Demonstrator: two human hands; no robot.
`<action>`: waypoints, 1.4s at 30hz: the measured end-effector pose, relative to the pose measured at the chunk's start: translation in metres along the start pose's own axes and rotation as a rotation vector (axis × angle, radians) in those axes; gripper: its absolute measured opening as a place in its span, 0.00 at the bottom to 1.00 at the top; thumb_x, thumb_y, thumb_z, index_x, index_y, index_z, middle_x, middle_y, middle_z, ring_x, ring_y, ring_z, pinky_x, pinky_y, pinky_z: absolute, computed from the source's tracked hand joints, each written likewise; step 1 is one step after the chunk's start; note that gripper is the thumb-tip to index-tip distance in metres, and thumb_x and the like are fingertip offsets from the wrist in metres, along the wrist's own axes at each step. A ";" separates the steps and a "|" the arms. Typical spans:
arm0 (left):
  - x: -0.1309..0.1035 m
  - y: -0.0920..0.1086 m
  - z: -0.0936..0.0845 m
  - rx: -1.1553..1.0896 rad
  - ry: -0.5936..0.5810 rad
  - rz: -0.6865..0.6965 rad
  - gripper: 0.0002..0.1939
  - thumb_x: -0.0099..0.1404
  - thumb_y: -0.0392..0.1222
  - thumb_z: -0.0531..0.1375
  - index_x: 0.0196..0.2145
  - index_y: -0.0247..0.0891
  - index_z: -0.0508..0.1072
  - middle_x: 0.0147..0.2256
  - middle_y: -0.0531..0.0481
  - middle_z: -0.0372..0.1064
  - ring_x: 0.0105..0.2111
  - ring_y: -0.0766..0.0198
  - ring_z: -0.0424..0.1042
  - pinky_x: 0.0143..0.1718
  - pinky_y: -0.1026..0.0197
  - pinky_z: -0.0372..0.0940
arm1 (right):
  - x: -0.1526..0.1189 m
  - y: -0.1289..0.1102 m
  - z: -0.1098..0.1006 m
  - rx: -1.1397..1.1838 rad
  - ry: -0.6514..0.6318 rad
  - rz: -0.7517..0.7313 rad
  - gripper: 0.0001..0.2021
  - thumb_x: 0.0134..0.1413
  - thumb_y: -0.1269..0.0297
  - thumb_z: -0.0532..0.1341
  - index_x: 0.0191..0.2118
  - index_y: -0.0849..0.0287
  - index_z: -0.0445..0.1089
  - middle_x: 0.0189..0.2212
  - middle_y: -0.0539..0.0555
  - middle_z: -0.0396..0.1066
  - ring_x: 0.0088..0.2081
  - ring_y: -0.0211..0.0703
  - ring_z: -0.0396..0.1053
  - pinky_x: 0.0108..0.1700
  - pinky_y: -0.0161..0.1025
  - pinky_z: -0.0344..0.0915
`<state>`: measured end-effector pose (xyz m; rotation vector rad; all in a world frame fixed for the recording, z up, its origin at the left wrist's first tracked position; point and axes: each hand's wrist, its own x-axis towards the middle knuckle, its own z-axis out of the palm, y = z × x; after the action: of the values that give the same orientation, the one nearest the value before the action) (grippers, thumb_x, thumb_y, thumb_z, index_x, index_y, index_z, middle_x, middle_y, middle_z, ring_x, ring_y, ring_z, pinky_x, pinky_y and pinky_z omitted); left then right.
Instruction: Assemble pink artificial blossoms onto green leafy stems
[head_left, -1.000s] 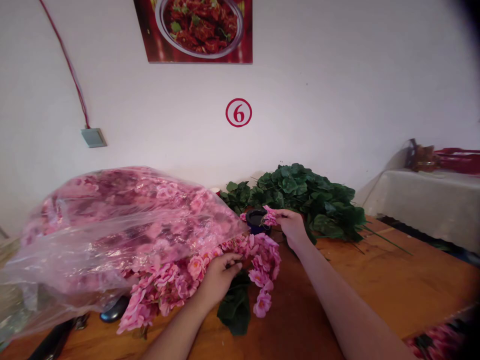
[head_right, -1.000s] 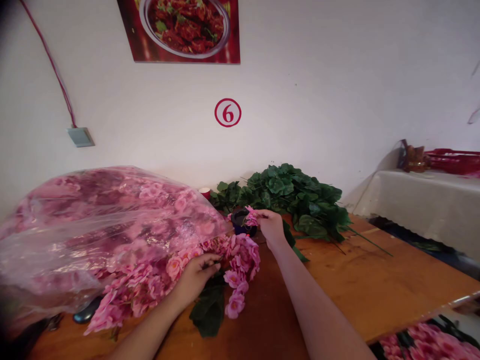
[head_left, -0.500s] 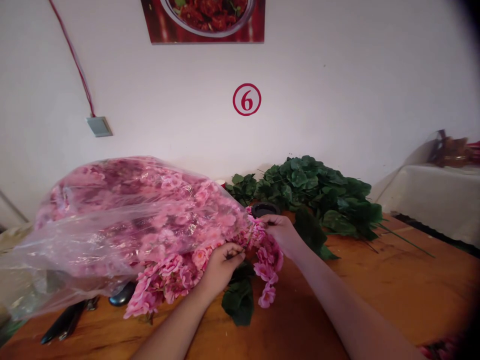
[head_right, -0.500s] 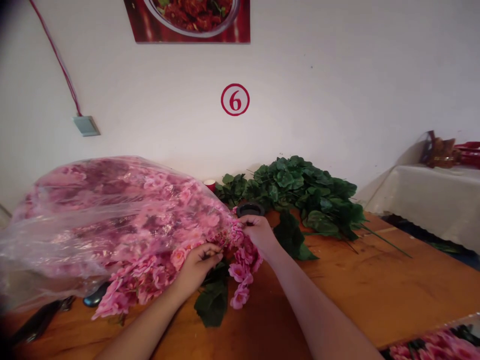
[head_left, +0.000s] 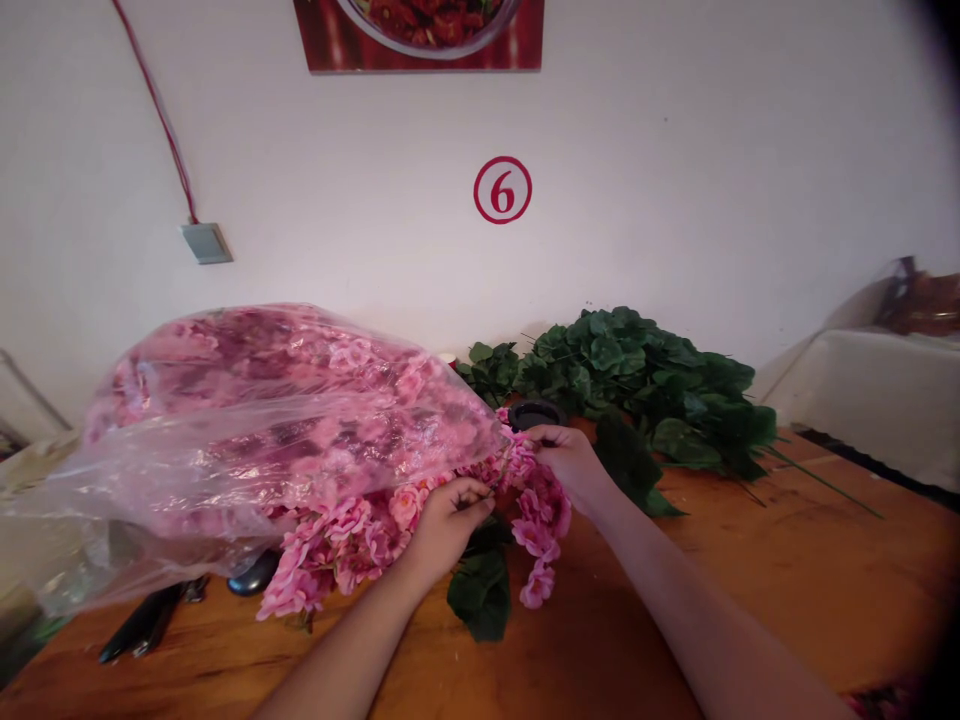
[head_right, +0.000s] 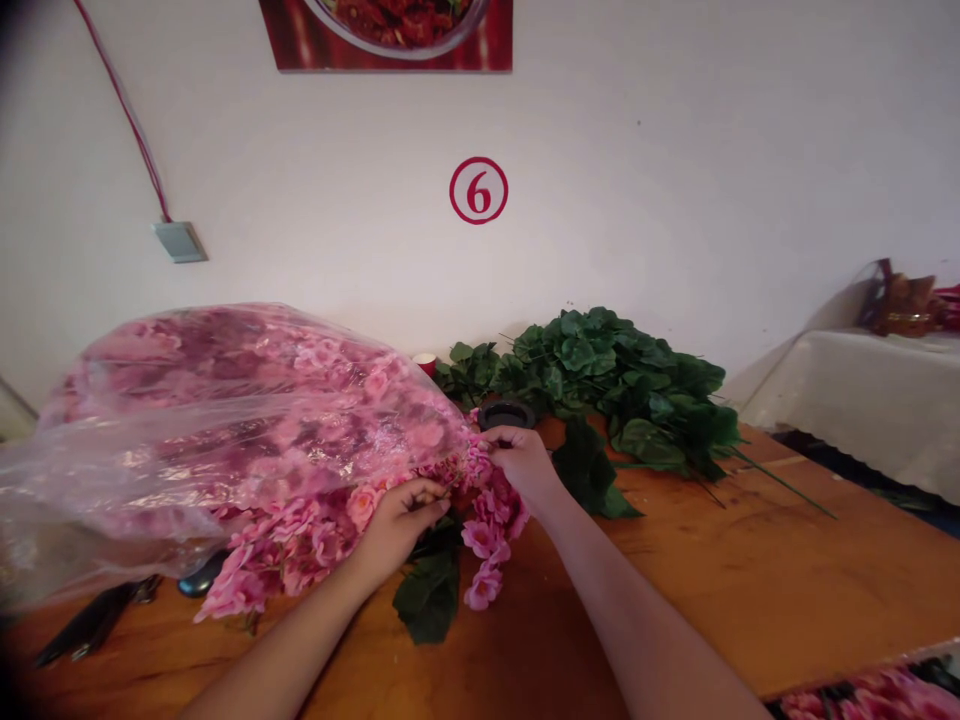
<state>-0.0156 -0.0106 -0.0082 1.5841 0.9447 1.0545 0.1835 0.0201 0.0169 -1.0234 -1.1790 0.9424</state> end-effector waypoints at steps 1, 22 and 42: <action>0.000 0.000 0.000 0.000 -0.001 -0.001 0.09 0.56 0.46 0.62 0.30 0.36 0.72 0.21 0.57 0.62 0.21 0.70 0.58 0.24 0.66 0.51 | 0.000 0.001 0.000 0.008 0.004 0.008 0.10 0.31 0.71 0.60 0.27 0.59 0.76 0.23 0.49 0.72 0.26 0.37 0.64 0.30 0.34 0.59; -0.001 -0.002 0.000 -0.005 -0.006 0.020 0.07 0.57 0.42 0.61 0.30 0.35 0.72 0.21 0.57 0.62 0.21 0.71 0.59 0.24 0.67 0.52 | -0.007 -0.012 0.004 -0.029 -0.057 0.093 0.09 0.32 0.67 0.64 0.27 0.62 0.72 0.21 0.47 0.68 0.23 0.34 0.60 0.28 0.33 0.55; 0.000 -0.010 -0.002 0.187 -0.130 0.049 0.10 0.61 0.45 0.57 0.27 0.35 0.69 0.22 0.56 0.61 0.24 0.69 0.60 0.26 0.67 0.55 | -0.008 -0.008 -0.002 -0.391 -0.427 -0.029 0.17 0.35 0.69 0.67 0.36 0.59 0.65 0.30 0.46 0.66 0.33 0.39 0.64 0.38 0.35 0.61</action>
<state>-0.0179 -0.0075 -0.0179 1.8154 0.9417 0.9052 0.1850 0.0100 0.0217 -1.1384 -1.7807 0.9553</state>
